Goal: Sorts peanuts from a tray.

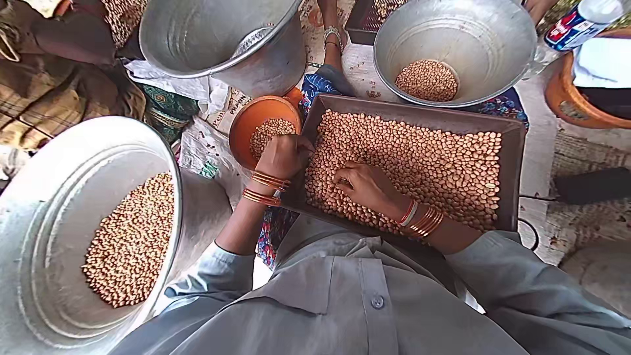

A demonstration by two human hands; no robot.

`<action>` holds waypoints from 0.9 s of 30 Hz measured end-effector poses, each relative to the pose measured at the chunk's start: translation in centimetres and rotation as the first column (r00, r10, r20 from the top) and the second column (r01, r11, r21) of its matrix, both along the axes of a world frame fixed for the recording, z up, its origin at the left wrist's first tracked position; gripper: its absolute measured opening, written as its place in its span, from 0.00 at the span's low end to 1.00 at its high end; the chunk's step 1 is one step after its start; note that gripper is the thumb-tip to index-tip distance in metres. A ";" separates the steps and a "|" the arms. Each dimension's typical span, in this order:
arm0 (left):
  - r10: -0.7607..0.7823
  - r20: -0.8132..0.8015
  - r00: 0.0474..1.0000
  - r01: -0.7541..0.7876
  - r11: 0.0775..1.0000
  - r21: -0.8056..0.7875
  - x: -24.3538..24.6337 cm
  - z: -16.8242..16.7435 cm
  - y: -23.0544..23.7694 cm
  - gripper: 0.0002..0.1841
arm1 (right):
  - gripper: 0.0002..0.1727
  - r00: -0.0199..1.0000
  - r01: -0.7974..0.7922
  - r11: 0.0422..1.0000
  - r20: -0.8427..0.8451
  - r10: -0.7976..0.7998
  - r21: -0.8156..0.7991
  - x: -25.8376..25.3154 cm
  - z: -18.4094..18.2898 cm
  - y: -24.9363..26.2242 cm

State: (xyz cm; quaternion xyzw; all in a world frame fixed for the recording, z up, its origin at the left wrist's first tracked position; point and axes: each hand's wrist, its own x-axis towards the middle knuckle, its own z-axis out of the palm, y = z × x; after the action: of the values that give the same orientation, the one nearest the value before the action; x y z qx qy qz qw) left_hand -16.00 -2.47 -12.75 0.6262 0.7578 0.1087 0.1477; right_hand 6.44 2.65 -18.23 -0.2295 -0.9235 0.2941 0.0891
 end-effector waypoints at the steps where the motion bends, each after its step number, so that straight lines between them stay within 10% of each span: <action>1: -0.001 -0.038 0.999 -0.001 0.998 -0.068 1.1 -0.7 0.2 0.08 | 0.08 1.000 0.008 1.000 0.004 -0.008 -0.029 0.1 -0.1 0.2; 6: -0.050 -0.255 0.966 0.007 0.986 -0.166 3.6 -2.2 0.3 0.09 | 0.09 0.996 0.082 0.909 0.005 -0.087 -0.408 1.4 0.5 2.2; 9: -0.077 -0.251 0.965 0.031 0.982 -0.185 3.3 -2.3 0.3 0.10 | 0.08 0.936 0.027 0.620 -0.198 -0.291 -0.784 2.3 0.3 3.2; 13: -0.122 0.215 0.969 0.136 0.990 -0.048 2.6 -2.4 -0.3 0.08 | 0.13 0.728 -0.191 0.265 -0.317 -0.608 -0.945 2.3 1.6 3.5; 16: -0.124 0.773 0.622 0.239 0.970 -0.037 3.8 -3.5 -0.9 0.10 | 0.15 0.639 -0.346 0.332 -0.480 -0.602 -0.877 2.3 2.4 3.0; 19: 0.070 0.954 0.292 0.345 0.922 -0.173 6.2 -3.6 -0.5 0.08 | 0.16 0.652 -0.486 0.424 -0.640 -0.407 -0.764 2.0 2.5 2.2; 24: 0.193 0.946 0.261 0.366 0.887 -0.282 6.9 -2.9 1.1 0.10 | 0.12 0.775 -0.298 0.684 -0.587 -0.234 -0.666 3.8 4.2 2.6; 27: 0.096 0.871 0.481 0.236 0.943 -0.234 3.7 -1.6 1.7 0.09 | 0.10 0.913 0.138 0.936 -0.324 -0.247 -0.323 6.9 5.3 5.8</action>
State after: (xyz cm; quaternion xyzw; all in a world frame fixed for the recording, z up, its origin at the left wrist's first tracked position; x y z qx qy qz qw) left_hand -12.31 -0.75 -14.39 0.4811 0.5573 0.2797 0.6162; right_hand 13.38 8.47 -12.90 -0.2733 -0.8101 0.4543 0.2502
